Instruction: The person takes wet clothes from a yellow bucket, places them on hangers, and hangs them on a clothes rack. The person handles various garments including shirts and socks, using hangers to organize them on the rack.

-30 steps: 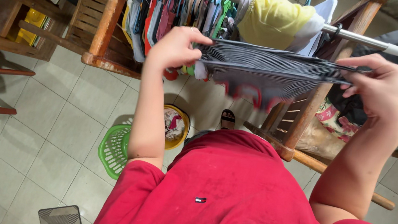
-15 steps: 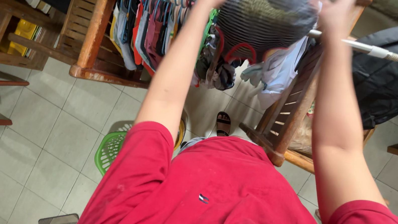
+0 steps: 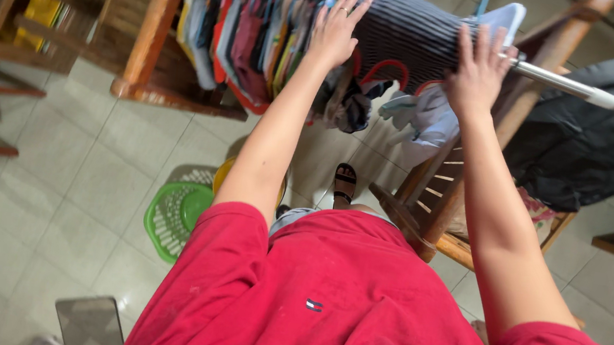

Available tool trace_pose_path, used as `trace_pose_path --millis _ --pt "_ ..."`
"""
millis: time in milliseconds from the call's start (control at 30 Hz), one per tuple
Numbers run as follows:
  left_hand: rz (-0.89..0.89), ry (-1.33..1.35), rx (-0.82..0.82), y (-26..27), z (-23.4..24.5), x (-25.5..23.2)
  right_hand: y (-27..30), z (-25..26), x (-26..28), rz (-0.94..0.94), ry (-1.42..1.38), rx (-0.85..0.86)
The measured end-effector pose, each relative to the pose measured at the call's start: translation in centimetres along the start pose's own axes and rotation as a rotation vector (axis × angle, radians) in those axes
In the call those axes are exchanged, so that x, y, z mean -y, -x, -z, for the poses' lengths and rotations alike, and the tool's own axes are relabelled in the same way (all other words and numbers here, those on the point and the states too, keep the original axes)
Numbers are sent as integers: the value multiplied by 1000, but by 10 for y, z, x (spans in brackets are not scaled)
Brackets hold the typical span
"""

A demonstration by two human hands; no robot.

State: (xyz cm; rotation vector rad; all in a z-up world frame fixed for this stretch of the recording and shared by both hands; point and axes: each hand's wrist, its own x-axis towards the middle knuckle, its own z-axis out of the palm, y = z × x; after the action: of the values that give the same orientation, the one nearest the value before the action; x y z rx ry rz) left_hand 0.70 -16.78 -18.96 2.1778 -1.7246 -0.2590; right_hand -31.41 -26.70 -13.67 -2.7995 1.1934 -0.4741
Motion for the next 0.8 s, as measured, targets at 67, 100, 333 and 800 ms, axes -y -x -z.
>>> trace_pose_path --millis 67,100,333,800 --pt "15 131 -135 43 1 21 23 -1 13 -5 17 -106" --pt "71 249 -193 72 -2 33 37 -4 23 0 -17 -113" --pt "755 469 127 351 -42 119 151 -41 153 224 -189 194" --pt "1151 665 -78 661 -115 107 253 -219 320 273 -107 1048"
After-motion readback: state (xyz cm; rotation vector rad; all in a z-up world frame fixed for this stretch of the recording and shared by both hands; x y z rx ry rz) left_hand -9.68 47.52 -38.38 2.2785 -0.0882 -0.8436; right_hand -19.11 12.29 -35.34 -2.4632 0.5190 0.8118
